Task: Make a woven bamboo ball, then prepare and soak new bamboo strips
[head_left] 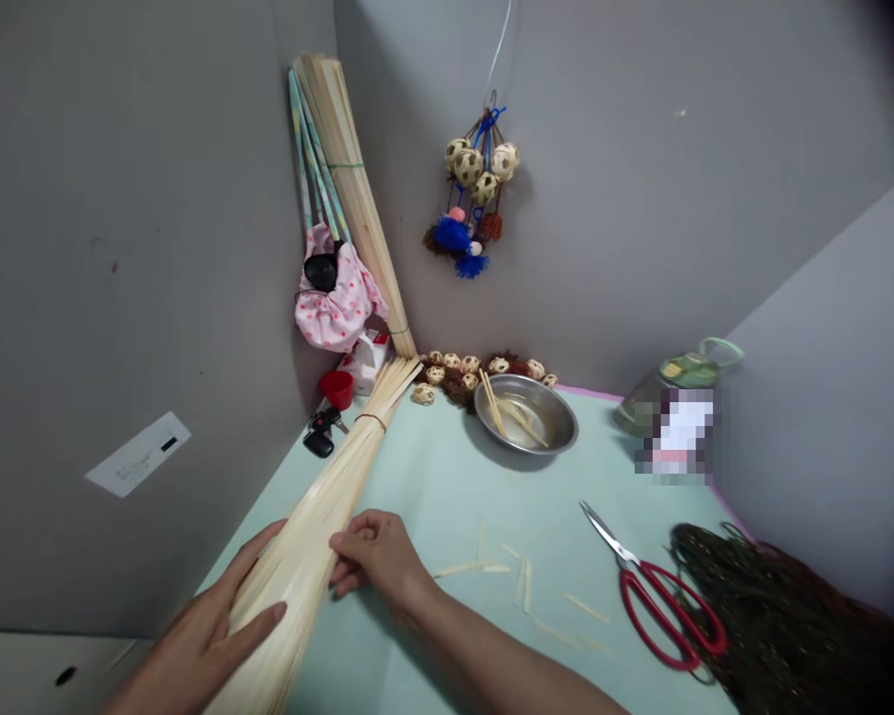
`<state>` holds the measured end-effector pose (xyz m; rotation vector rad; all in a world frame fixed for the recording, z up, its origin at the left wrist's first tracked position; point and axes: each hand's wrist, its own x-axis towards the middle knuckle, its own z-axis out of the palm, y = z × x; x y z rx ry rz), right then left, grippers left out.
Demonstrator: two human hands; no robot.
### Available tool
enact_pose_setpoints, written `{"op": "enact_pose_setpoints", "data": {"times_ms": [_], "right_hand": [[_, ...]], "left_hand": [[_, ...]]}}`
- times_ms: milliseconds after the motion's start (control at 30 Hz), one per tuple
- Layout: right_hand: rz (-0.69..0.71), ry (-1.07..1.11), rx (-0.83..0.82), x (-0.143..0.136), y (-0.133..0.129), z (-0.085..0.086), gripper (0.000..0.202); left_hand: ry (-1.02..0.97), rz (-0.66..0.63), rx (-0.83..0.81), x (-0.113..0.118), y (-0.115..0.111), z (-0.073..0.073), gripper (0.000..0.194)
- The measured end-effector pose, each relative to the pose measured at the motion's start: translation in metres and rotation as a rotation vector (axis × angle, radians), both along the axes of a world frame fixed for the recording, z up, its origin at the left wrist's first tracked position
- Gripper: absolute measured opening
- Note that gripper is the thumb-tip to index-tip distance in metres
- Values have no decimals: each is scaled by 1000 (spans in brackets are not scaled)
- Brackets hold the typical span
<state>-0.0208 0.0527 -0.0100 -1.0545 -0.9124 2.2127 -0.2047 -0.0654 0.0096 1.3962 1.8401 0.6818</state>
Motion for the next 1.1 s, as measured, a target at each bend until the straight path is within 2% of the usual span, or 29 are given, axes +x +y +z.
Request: {"op": "enact_pose_setpoints", "data": {"times_ms": [100, 167, 233, 300, 433, 533, 633, 767, 933, 1100], "right_hand": [[-6, 11, -11, 9, -2, 0, 48], [-8, 16, -19, 14, -3, 2, 48], [-11, 19, -27, 17, -4, 3, 49], [-14, 21, -39, 19, -4, 4, 50], [-11, 35, -55, 20, -5, 6, 49], [-11, 59, -61, 22, -6, 6, 48], [-2, 65, -54, 25, -6, 7, 46], [15, 55, -36, 29, -6, 7, 43], [-7, 25, -46, 28, -6, 9, 41], [-11, -49, -15, 28, -4, 15, 31]], "left_hand": [[52, 30, 33, -2, -2, -17, 64], [169, 89, 102, -6, -5, -25, 63], [289, 147, 184, -5, -8, -24, 63], [316, 157, 220, 3, -10, -14, 54], [64, 46, 38, 34, -4, 11, 32], [-121, 19, -30, 49, 5, 17, 24], [-261, 73, -48, 47, 10, 14, 22], [-380, 152, -92, 34, 9, 12, 32], [-439, 147, -103, 24, 6, 14, 44], [-452, 164, -35, 16, 10, -5, 55]]}}
